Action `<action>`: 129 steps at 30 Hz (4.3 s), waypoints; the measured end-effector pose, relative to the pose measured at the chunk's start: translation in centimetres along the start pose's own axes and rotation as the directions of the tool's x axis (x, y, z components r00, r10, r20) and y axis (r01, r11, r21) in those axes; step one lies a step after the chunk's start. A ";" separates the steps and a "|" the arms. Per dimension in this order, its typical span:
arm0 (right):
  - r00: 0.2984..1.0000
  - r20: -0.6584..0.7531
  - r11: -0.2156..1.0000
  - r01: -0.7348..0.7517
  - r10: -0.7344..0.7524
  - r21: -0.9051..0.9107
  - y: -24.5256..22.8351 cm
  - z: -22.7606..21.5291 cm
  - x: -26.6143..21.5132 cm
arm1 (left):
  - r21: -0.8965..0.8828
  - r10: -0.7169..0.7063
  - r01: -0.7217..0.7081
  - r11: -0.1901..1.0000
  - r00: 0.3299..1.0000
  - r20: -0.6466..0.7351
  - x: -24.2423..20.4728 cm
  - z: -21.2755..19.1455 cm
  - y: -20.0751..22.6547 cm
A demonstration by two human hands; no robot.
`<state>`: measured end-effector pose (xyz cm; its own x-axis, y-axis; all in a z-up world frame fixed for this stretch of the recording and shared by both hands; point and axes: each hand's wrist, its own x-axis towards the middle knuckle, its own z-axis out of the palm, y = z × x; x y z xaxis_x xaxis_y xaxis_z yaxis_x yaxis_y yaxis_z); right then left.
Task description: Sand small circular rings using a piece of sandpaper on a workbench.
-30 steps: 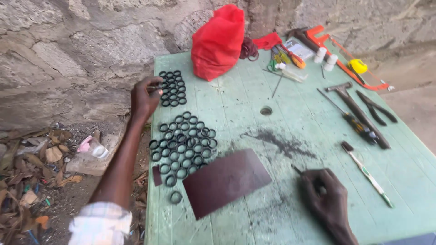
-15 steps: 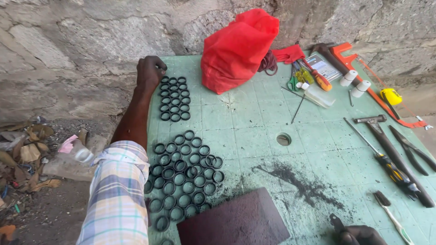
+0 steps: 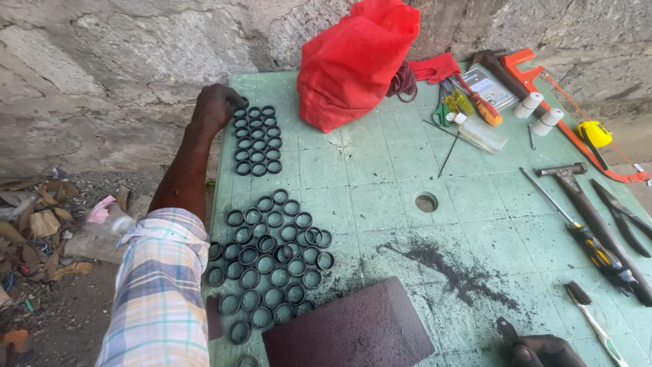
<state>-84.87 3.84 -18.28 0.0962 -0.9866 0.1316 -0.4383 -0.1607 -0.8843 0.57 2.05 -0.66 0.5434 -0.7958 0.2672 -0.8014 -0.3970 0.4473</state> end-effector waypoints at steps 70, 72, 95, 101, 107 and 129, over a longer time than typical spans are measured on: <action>0.931 -0.094 0.927 0.332 -0.351 -0.176 -23.3 -0.1 -4.6 | -0.458 0.198 -0.117 0.881 0.971 0.131 -41.4 -7.2 34.3; 0.868 0.016 0.817 0.474 -0.497 -0.328 -23.3 -0.3 -4.6 | -0.789 0.088 0.131 0.600 0.970 0.228 -44.1 -7.4 36.9; 0.764 0.485 0.776 0.031 -0.425 0.630 -32.3 -3.3 -9.6 | -0.940 0.181 -0.158 0.303 0.978 -0.106 -51.8 -6.2 42.8; 0.769 0.443 0.777 0.109 -0.461 0.620 -32.2 -3.5 -9.9 | -0.969 0.127 -0.065 0.238 0.991 -0.035 -52.6 -5.9 43.3; 0.763 0.410 0.752 0.148 -0.500 0.642 -32.5 -3.8 -10.2 | -0.986 0.097 -0.042 0.160 0.995 -0.026 -52.8 -6.0 43.2; 0.798 0.418 0.740 0.052 -0.434 0.670 -32.8 -3.9 -10.7 | -0.974 0.082 -0.035 0.226 0.997 -0.016 -53.1 -6.0 43.0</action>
<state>-74.99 19.51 11.06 0.6403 -0.7063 0.3018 0.2794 -0.1519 -0.9481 -61.20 29.97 9.48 0.4802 -0.8180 0.3168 0.0438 0.3831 0.9227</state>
